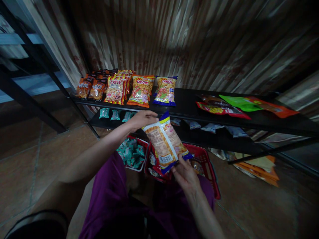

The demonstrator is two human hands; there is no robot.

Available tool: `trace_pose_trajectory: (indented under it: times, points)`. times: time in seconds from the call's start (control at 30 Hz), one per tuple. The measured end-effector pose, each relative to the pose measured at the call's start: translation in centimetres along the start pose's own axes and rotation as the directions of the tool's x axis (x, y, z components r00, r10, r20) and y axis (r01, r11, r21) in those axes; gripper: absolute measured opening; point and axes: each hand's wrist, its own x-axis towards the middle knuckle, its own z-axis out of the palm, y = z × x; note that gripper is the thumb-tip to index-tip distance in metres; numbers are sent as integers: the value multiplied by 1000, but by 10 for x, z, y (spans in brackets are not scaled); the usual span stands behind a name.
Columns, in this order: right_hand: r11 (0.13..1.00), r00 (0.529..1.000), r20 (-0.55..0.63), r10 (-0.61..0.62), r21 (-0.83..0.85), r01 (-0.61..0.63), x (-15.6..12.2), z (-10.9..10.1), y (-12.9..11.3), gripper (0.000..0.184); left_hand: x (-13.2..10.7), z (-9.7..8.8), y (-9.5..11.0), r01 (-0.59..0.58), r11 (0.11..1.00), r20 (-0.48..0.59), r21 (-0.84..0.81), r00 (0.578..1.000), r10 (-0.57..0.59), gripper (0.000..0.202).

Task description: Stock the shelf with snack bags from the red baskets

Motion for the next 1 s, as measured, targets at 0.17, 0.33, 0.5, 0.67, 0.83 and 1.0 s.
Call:
trace_pose_trajectory:
  times: [0.17,0.33,0.5,0.67,0.83,1.0]
  points:
    - [998,998,35,-52,-32,54,-4,3,-2,40,10,-3,3,-33,982,79,188,997,19,19]
    - [996,995,60,-80,-37,82,-5,5,-2,42,8,2,-4,72,987,29,145,997,-77,18]
    - [992,994,21,-107,-60,108,-9,7,-1,44,4,11,-15,88,991,-133,100,988,-75,12]
    - [992,995,21,-95,-87,96,-15,8,2,47,12,13,-24,-38,977,-228,209,970,87,24]
    - [993,997,31,-75,-91,78,-23,7,9,48,19,9,-27,-125,880,-223,459,942,250,32]
    - [988,988,146,-42,-139,63,-30,-2,2,48,21,3,-29,-134,864,-228,485,935,273,35]
